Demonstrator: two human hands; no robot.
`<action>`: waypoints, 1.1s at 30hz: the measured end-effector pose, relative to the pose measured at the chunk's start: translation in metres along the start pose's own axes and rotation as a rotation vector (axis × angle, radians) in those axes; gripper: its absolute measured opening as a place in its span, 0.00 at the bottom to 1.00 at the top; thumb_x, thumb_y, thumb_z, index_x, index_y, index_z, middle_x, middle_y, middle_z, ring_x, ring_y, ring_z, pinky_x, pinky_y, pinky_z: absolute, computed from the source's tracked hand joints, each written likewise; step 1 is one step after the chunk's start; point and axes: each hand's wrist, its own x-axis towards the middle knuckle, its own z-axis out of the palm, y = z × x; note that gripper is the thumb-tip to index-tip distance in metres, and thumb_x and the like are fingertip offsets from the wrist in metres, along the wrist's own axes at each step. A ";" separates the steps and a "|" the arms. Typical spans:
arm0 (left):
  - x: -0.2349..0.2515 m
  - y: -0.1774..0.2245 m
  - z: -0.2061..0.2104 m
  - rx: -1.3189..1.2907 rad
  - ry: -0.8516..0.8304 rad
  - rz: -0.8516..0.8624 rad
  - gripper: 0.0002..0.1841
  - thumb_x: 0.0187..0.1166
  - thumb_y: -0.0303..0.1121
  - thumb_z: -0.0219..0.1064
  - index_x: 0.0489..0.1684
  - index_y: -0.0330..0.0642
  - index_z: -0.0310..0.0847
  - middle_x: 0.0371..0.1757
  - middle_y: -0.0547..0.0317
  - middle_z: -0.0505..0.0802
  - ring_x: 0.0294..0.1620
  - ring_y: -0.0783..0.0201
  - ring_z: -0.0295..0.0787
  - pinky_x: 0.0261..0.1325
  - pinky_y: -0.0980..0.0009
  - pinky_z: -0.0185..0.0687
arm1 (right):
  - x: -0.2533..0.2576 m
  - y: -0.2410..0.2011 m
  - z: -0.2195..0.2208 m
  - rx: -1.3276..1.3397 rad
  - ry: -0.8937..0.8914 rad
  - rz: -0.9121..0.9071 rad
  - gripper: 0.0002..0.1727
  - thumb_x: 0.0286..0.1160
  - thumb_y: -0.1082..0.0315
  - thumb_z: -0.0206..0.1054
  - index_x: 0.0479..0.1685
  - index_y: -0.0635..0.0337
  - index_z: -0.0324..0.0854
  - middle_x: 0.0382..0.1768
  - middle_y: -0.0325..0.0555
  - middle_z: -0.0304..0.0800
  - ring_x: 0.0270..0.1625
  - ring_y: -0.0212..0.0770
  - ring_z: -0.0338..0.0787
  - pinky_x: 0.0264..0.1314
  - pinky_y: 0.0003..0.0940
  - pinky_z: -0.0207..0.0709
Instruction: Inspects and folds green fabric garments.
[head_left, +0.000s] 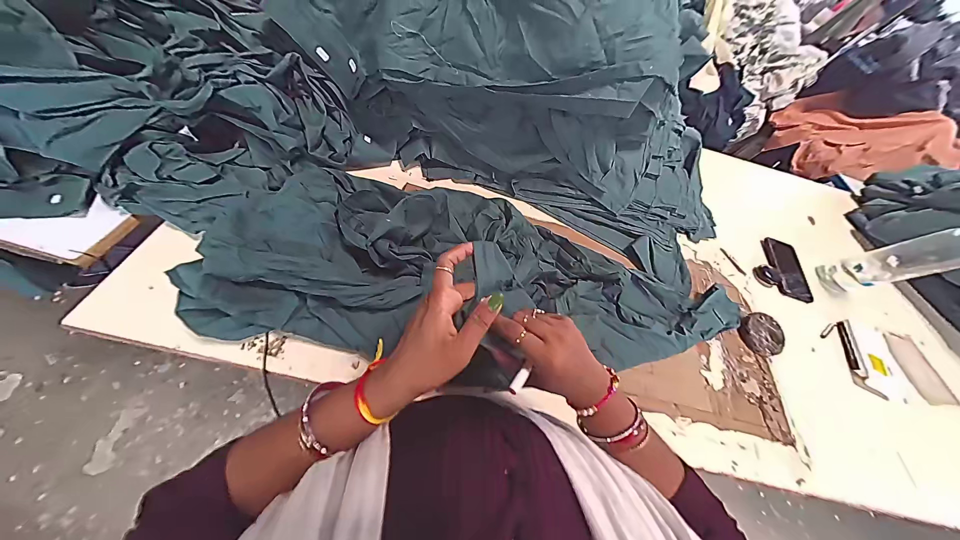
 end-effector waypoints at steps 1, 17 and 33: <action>0.001 -0.006 0.000 0.135 0.051 0.079 0.30 0.85 0.32 0.57 0.82 0.24 0.55 0.35 0.59 0.93 0.36 0.81 0.88 0.47 0.79 0.84 | 0.001 0.001 -0.001 0.190 0.002 0.073 0.20 0.80 0.55 0.66 0.48 0.66 0.91 0.21 0.48 0.84 0.23 0.37 0.79 0.27 0.24 0.71; -0.007 -0.005 -0.001 0.494 0.014 0.169 0.19 0.67 0.24 0.66 0.58 0.28 0.82 0.45 0.45 0.93 0.46 0.58 0.93 0.51 0.68 0.89 | 0.018 -0.001 0.004 0.473 -0.036 0.441 0.14 0.79 0.66 0.63 0.35 0.70 0.86 0.38 0.55 0.84 0.42 0.31 0.83 0.47 0.18 0.74; -0.009 -0.009 -0.005 0.654 0.264 0.487 0.13 0.86 0.34 0.64 0.39 0.35 0.91 0.35 0.48 0.94 0.38 0.65 0.91 0.47 0.81 0.82 | 0.007 -0.005 -0.021 0.889 0.306 0.443 0.09 0.76 0.66 0.74 0.52 0.47 0.88 0.49 0.21 0.94 0.46 0.17 0.91 0.49 0.15 0.86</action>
